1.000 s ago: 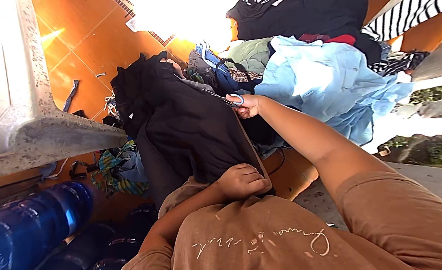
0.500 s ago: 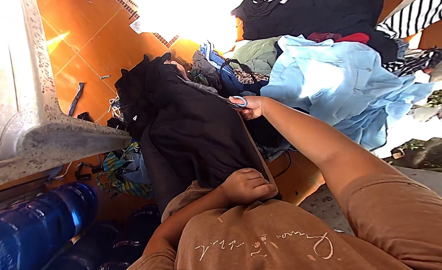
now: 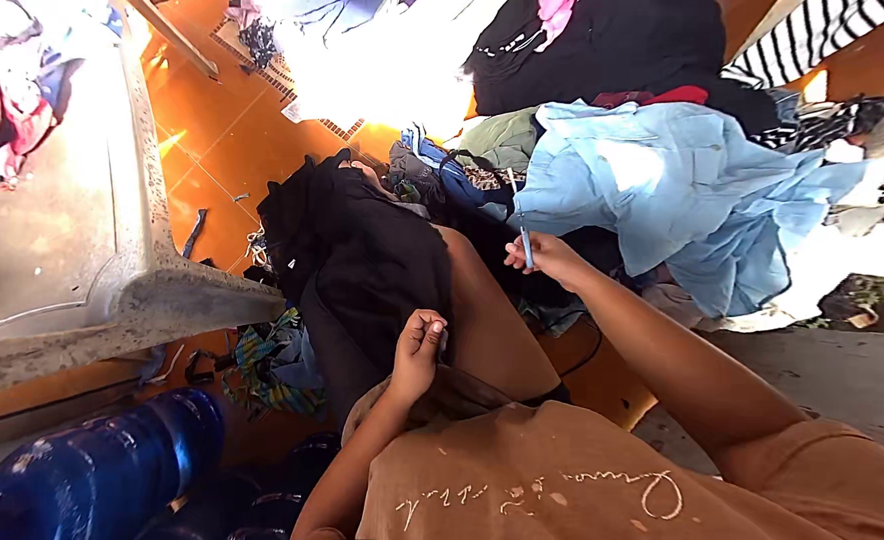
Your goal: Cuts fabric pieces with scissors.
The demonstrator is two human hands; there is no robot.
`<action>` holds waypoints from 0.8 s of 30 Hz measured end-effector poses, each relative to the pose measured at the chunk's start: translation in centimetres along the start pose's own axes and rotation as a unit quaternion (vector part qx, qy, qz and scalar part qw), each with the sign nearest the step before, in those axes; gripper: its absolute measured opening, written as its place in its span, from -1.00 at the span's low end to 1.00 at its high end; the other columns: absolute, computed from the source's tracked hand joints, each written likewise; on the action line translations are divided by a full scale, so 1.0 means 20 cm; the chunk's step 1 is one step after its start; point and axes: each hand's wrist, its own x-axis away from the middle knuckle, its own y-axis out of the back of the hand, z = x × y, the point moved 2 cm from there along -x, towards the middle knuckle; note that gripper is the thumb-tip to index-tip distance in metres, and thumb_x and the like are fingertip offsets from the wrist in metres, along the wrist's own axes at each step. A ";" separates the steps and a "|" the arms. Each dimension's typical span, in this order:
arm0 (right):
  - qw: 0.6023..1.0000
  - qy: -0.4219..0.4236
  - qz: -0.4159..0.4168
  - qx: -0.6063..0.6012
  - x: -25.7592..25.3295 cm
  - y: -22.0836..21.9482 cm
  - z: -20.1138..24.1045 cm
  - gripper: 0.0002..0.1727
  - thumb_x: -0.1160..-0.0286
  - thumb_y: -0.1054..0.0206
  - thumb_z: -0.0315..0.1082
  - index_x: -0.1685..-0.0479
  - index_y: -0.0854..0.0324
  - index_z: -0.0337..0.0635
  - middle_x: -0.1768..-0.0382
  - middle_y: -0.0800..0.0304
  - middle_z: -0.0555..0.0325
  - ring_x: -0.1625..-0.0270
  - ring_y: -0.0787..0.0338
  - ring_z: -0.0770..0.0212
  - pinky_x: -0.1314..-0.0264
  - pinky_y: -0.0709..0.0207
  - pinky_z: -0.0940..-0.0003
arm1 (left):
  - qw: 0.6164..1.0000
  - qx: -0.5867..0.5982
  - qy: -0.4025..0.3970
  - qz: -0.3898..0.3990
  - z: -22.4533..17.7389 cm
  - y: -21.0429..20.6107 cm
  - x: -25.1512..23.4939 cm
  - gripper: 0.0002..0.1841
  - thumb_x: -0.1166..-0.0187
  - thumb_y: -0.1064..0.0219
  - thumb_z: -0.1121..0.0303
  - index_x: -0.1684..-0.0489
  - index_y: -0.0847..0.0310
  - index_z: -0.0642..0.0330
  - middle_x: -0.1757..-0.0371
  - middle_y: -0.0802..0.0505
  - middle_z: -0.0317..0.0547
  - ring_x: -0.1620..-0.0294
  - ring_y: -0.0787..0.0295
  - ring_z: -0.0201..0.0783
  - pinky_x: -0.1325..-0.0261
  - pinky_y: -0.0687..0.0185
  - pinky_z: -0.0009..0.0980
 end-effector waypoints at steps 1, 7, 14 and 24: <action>0.998 0.050 -0.024 -0.025 0.03 -0.04 0.03 -0.68 -0.68 -0.28 -0.44 -0.22 -0.42 -0.53 0.00 -0.74 -0.14 0.03 -0.72 0.25 -0.11 -0.59 0.28 | 1.000 0.011 0.006 0.006 -0.02 0.01 0.02 -0.80 -0.72 0.05 0.61 0.14 -0.48 0.18 0.42 -0.63 -0.57 0.42 -0.52 -0.73 0.24 -0.49 -0.72; 0.983 0.156 -0.067 -0.072 -0.27 -0.25 0.22 -0.48 -0.50 -0.41 -0.51 -0.39 -0.35 -0.54 -0.36 -0.66 -0.32 -0.33 -0.73 -0.05 -0.43 -0.53 0.01 | 0.994 0.084 0.041 0.054 -0.10 -0.07 0.04 -0.75 -0.76 0.10 0.59 0.15 -0.47 0.05 0.49 -0.59 -0.63 0.49 -0.43 -0.74 0.34 -0.38 -0.75; 0.987 0.107 0.076 0.093 -0.68 -0.46 0.35 -0.36 -0.52 -0.46 -0.44 -0.55 -0.36 -0.52 -0.44 -0.56 -0.46 -0.54 -0.55 -0.27 -0.65 -0.28 -0.14 | 0.989 0.118 0.077 0.035 -0.15 -0.05 0.07 -0.72 -0.75 0.08 0.54 0.19 -0.52 -0.06 0.48 -0.63 -0.66 0.44 -0.49 -0.74 0.27 -0.42 -0.73; 0.983 0.185 -0.003 0.009 -0.59 -0.11 0.46 -0.63 -0.56 -0.31 -0.57 -0.26 -0.44 -0.62 -0.13 -0.64 -0.42 -0.18 -0.65 -0.10 -0.35 -0.46 -0.06 | 0.698 -0.631 0.339 -0.002 -0.58 0.25 -0.09 -0.38 -0.52 -0.53 0.27 -0.58 -0.49 0.25 -0.34 -0.76 0.36 -0.40 -0.69 0.33 -0.42 -0.53 0.30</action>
